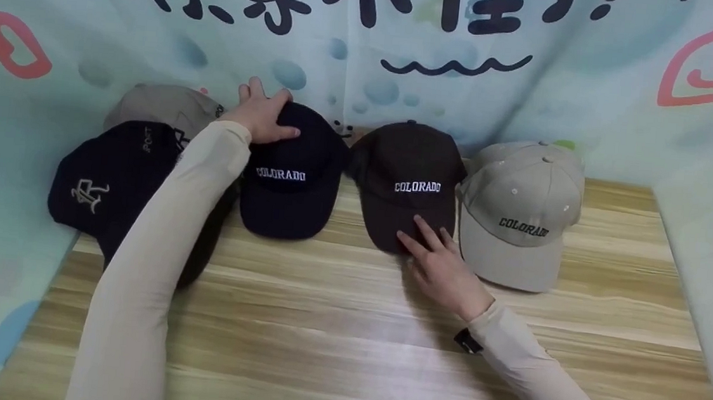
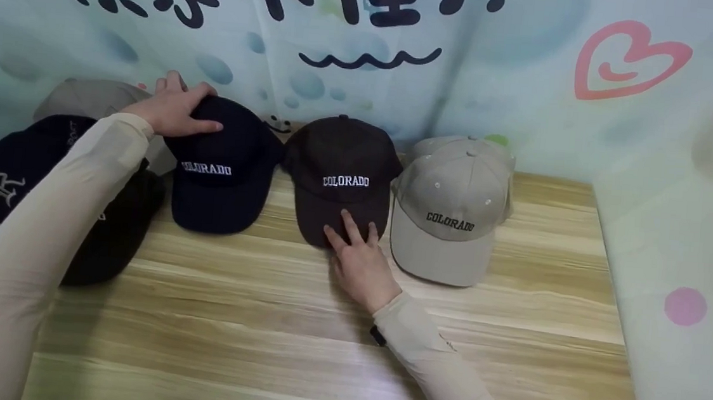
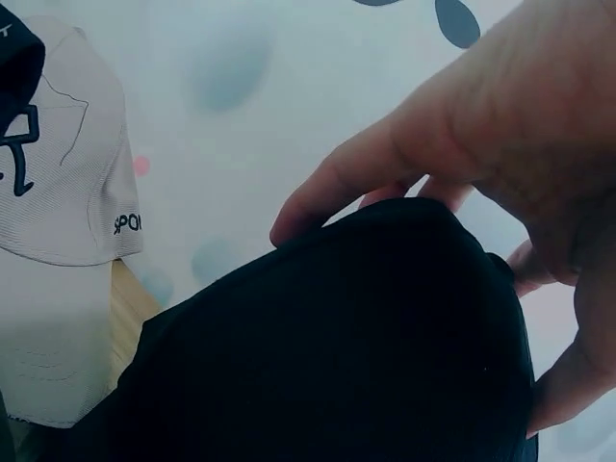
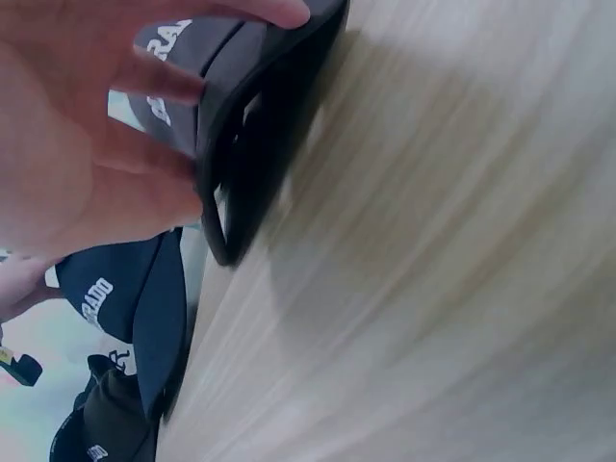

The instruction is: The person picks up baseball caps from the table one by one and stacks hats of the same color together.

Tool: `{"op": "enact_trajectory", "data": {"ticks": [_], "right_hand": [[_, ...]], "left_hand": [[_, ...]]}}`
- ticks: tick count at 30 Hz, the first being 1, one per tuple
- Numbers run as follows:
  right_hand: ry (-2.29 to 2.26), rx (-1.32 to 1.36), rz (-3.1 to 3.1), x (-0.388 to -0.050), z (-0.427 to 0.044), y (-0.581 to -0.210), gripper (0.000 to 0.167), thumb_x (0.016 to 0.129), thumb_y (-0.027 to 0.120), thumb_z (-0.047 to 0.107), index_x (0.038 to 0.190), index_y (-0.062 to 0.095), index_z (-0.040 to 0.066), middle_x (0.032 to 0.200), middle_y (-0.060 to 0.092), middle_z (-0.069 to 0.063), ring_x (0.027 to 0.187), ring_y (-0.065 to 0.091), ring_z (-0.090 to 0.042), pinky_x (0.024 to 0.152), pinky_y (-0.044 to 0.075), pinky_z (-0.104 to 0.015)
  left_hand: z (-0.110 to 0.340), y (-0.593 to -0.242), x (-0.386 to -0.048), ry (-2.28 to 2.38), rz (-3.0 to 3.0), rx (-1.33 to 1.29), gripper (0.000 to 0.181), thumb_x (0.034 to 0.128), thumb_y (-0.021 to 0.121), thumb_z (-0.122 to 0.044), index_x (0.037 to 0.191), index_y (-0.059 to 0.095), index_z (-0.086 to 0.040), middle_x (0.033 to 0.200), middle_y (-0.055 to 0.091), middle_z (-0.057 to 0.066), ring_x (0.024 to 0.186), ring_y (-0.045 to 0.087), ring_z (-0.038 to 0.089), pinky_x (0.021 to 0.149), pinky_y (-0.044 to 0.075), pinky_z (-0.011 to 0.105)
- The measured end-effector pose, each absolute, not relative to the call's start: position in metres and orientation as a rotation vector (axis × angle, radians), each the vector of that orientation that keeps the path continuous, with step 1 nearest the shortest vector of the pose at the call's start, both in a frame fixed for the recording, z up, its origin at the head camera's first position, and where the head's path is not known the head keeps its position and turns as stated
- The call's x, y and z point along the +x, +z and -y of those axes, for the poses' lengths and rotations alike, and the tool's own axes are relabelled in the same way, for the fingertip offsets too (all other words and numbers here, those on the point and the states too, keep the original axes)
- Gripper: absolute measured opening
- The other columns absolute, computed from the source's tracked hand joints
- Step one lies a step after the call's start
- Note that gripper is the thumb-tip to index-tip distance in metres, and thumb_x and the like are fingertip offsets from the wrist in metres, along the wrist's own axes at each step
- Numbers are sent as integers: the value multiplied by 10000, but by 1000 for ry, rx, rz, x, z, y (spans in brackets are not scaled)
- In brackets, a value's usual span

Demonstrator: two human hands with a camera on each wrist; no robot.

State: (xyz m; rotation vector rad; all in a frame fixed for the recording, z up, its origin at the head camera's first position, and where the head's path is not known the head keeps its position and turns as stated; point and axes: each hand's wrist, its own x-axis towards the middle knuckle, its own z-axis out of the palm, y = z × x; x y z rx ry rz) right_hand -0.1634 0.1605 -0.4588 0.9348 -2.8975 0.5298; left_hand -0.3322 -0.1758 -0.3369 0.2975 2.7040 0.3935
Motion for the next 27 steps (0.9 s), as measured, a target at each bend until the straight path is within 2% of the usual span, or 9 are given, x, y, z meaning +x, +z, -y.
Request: {"op": "enact_trajectory", "data": {"ticks": [6, 10, 14, 20, 27], "right_hand": [[463, 905, 2894, -161, -153, -460, 513, 852, 679, 68, 1344, 552, 5, 1435, 359, -325, 1293, 392, -459, 1022, 299, -607], [508, 898, 2897, -160, -151, -460, 515, 855, 682, 76, 1344, 544, -10, 1439, 352, -325, 1315, 377, -431, 1020, 289, -620], [515, 880, 2901, -158, -151, -458, 523, 866, 682, 97, 1356, 530, -7, 1447, 338, -325, 1283, 391, -480, 1023, 282, -622], [543, 828, 2959, -153, -153, -454, 582, 859, 696, 146, 1395, 499, 36, 1468, 265, -348, 1236, 360, -585, 1011, 313, -610], [587, 799, 2933, -144, -161, -439, 619, 863, 709, 187, 1425, 471, 85, 1483, 247, -324, 1284, 307, -559, 957, 358, -634]], "left_hand": [[165, -346, -332, 337, -2722, 270, 633, 1003, 471, -377, 1484, 220, -53, 1412, 36, 331, 1257, 119, 491, 996, 275, 556], [160, -351, -330, 302, -2703, 270, 690, 1019, 405, -424, 1534, 99, -82, 1455, 2, 332, 1297, 118, 512, 1018, 267, 568], [153, -355, -327, 299, -2665, 330, 782, 1001, 402, -494, 1556, -32, -154, 1513, -91, 307, 1361, 28, 525, 1033, 253, 609], [133, -362, -319, 261, -2594, 372, 859, 965, 450, -553, 1545, -116, -267, 1546, -182, 236, 1389, -101, 499, 1009, 212, 689], [132, -351, -314, 127, -2597, 344, 852, 978, 437, -537, 1542, -132, -247, 1545, -225, 219, 1380, -139, 504, 972, 156, 752]]}}
